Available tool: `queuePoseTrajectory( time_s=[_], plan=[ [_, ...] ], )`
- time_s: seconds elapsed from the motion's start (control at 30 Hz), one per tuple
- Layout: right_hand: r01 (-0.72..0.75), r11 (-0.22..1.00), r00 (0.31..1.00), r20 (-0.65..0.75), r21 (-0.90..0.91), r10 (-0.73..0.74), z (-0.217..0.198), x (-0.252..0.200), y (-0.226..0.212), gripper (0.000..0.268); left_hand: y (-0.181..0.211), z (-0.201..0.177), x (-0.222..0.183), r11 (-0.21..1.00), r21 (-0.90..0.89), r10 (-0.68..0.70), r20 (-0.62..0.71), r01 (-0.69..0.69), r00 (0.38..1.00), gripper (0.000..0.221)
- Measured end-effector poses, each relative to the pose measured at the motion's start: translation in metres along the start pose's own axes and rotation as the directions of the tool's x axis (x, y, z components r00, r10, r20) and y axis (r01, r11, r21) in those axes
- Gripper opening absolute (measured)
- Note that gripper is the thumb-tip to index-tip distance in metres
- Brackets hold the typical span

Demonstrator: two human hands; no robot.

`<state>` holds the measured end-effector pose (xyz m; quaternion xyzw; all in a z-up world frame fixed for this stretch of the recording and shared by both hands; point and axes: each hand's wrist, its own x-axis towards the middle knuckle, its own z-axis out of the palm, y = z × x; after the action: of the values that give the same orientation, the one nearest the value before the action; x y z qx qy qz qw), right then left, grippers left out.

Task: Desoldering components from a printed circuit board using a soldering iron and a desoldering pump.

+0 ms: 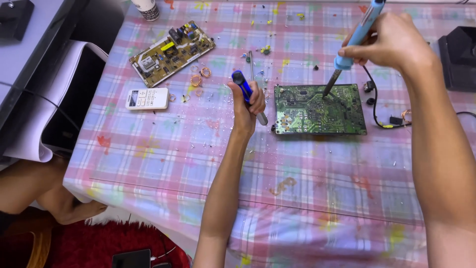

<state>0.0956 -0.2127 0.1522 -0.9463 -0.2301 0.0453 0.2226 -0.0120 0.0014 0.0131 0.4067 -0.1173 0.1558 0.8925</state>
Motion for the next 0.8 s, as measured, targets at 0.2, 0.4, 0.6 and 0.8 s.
queuePoseTrajectory(
  time_s=[0.2, 0.4, 0.6, 0.8],
  plan=[
    [-0.118, 0.991, 0.993, -0.01, 0.059, 0.119, -0.002, -0.007, -0.005, 0.016, -0.008, 0.001, -0.003, 0.937, 0.343, 0.133, -0.186, -0.062, 0.974, 0.048],
    [-0.068, 0.996, 0.998, -0.004, 0.051, 0.068, 0.002, -0.004, -0.002, 0.013, -0.005, 0.016, -0.006, 0.848, 0.45, 0.388, -0.169, -0.279, 0.906, 0.026],
    [-0.023, 0.996, 0.999, -0.038, 0.085, 0.026, 0.003, -0.007, 0.013, 0.011, -0.008, 0.015, -0.007, 0.855, 0.353, 0.451, -0.142, -0.381, 0.881, 0.022],
    [0.048, 0.994, 0.995, -0.095, 0.094, -0.039, 0.006, -0.021, 0.014, 0.007, -0.003, 0.025, -0.012, 0.504, 0.818, 0.46, 0.017, -0.276, 0.888, 0.03]
  ],
)
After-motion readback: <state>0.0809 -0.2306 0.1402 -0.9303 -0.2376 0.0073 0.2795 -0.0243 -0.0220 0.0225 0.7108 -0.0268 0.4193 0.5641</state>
